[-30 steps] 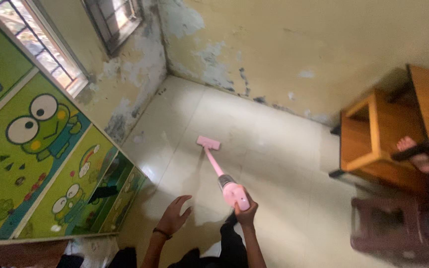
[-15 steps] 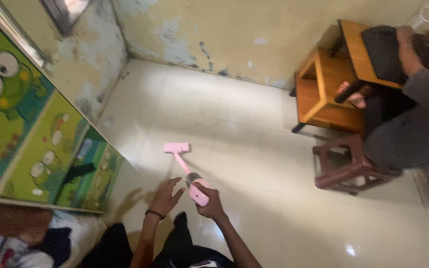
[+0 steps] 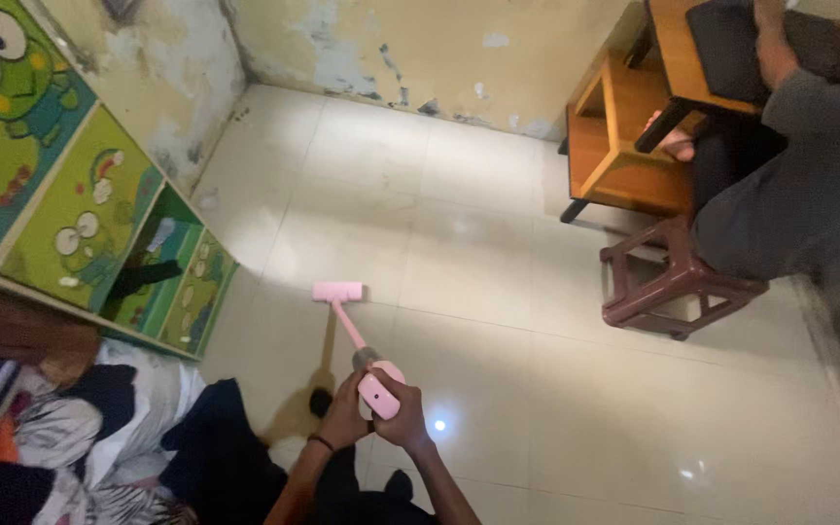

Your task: The person uses a small hand-held vacuum cleaner to clean the floor surfaces across several different rooms, moving objects aside and reaching into corners.

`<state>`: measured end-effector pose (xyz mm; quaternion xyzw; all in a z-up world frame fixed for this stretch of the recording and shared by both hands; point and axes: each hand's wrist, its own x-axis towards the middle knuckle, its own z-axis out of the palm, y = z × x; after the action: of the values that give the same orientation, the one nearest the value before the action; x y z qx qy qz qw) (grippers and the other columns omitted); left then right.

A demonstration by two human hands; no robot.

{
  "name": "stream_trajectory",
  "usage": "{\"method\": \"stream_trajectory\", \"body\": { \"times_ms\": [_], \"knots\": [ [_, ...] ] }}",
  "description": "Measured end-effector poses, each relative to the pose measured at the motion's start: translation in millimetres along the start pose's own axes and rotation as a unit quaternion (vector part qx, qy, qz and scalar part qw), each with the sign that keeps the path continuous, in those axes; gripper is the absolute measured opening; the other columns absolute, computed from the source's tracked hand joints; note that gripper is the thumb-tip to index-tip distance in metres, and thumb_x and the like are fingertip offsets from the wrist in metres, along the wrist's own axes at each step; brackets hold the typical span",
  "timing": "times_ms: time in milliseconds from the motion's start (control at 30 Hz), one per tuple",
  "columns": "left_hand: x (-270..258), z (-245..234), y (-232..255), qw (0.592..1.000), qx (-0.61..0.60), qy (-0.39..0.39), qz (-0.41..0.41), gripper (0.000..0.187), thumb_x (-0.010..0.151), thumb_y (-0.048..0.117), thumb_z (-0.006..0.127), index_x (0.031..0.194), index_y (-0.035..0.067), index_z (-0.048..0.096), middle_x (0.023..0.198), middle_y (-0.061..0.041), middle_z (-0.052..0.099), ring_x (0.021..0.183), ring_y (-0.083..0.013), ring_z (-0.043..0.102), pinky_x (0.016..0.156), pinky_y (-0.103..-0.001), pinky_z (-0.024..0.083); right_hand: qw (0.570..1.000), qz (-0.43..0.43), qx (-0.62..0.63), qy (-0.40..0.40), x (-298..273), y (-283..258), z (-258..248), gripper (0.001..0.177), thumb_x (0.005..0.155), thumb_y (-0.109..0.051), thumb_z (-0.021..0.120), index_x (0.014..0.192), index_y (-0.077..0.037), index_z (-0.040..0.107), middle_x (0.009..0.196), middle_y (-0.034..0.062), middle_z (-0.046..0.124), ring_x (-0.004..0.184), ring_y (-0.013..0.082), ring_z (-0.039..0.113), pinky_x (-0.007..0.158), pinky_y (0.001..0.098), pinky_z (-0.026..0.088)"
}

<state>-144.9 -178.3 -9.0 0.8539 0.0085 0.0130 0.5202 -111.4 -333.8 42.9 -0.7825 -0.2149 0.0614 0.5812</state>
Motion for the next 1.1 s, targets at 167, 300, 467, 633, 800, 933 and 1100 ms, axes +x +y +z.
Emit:
{"method": "stream_trajectory", "body": {
  "times_ms": [167,300,467,633,800,933,1100],
  "knots": [
    [-12.3,9.3,4.5,0.992,-0.059,0.108,0.003,0.108,0.065,0.012,0.093,0.15,0.001,0.028,0.142,-0.02,0.054,0.135,-0.0317,0.054,0.109,-0.041,0.046,0.999,-0.008,0.034,0.011,9.3,-26.5,9.1,0.064,0.071,-0.001,0.077,0.134,-0.007,0.067,0.099,0.0159,0.079,0.094,0.021,0.079,0.082,0.0335,0.06],
    [-14.5,10.1,-7.8,0.97,-0.049,0.227,0.065,0.107,0.06,0.011,0.093,0.144,-0.001,0.028,0.143,-0.021,0.049,0.134,-0.0337,0.052,0.108,-0.043,0.045,0.999,-0.007,0.041,0.024,32.0,-36.2,21.6,0.061,0.075,-0.006,0.086,0.133,-0.005,0.066,0.096,0.0112,0.079,0.09,0.0165,0.077,0.081,0.0318,0.06],
    [5.2,-0.3,-0.9,0.973,0.002,0.233,-0.002,0.09,0.062,0.003,0.088,0.141,0.004,0.045,0.144,-0.017,0.05,0.131,-0.0335,0.054,0.105,-0.042,0.049,0.997,0.043,0.058,0.001,59.1,-32.6,37.9,0.066,0.075,-0.015,0.09,0.135,-0.005,0.064,0.092,0.0077,0.081,0.087,0.0153,0.078,0.083,0.031,0.062],
    [63.6,-30.8,-7.4,0.96,-0.196,0.195,0.051,0.065,0.081,0.011,0.078,0.138,0.004,0.047,0.126,-0.014,0.059,0.117,-0.028,0.062,0.098,-0.038,0.054,0.998,-0.046,0.011,0.028,106.6,-24.8,54.9,0.072,0.073,-0.017,0.092,0.136,-0.003,0.063,0.105,0.0119,0.079,0.096,0.0181,0.077,0.084,0.0341,0.06],
    [137.5,-50.0,-58.8,0.97,-0.14,0.185,0.07,0.037,0.092,0.017,0.072,0.122,0.006,0.053,0.107,-0.007,0.066,0.101,-0.0195,0.067,0.089,-0.036,0.059,0.992,0.045,-0.114,0.011,173.1,-36.7,76.8,0.066,0.073,-0.035,0.091,0.131,-0.012,0.07,0.11,0.0109,0.076,0.105,0.0244,0.069,0.094,0.0361,0.056],
    [196.2,-80.3,-80.8,0.865,-0.483,0.127,0.054,0.034,0.096,0.017,0.068,0.123,0.003,0.053,0.105,-0.009,0.064,0.095,-0.0208,0.067,0.083,-0.039,0.058,0.971,-0.068,-0.224,-0.046,235.6,-55.8,67.9,0.074,0.061,-0.042,0.097,0.122,-0.011,0.07,0.123,0.0085,0.072,0.116,0.0329,0.059,0.104,0.0439,0.044],
    [256.0,-120.1,-77.7,0.92,-0.384,0.068,0.022,0.051,0.085,0.01,0.072,0.13,0.008,0.048,0.101,-0.007,0.062,0.09,-0.0202,0.066,0.074,-0.037,0.06,0.986,-0.117,-0.116,0.015,303.6,-23.1,44.6,0.077,0.069,-0.03,0.091,0.137,-0.01,0.062,0.137,0.0114,0.066,0.128,0.0311,0.057,0.109,0.0453,0.045]
  ]
}}
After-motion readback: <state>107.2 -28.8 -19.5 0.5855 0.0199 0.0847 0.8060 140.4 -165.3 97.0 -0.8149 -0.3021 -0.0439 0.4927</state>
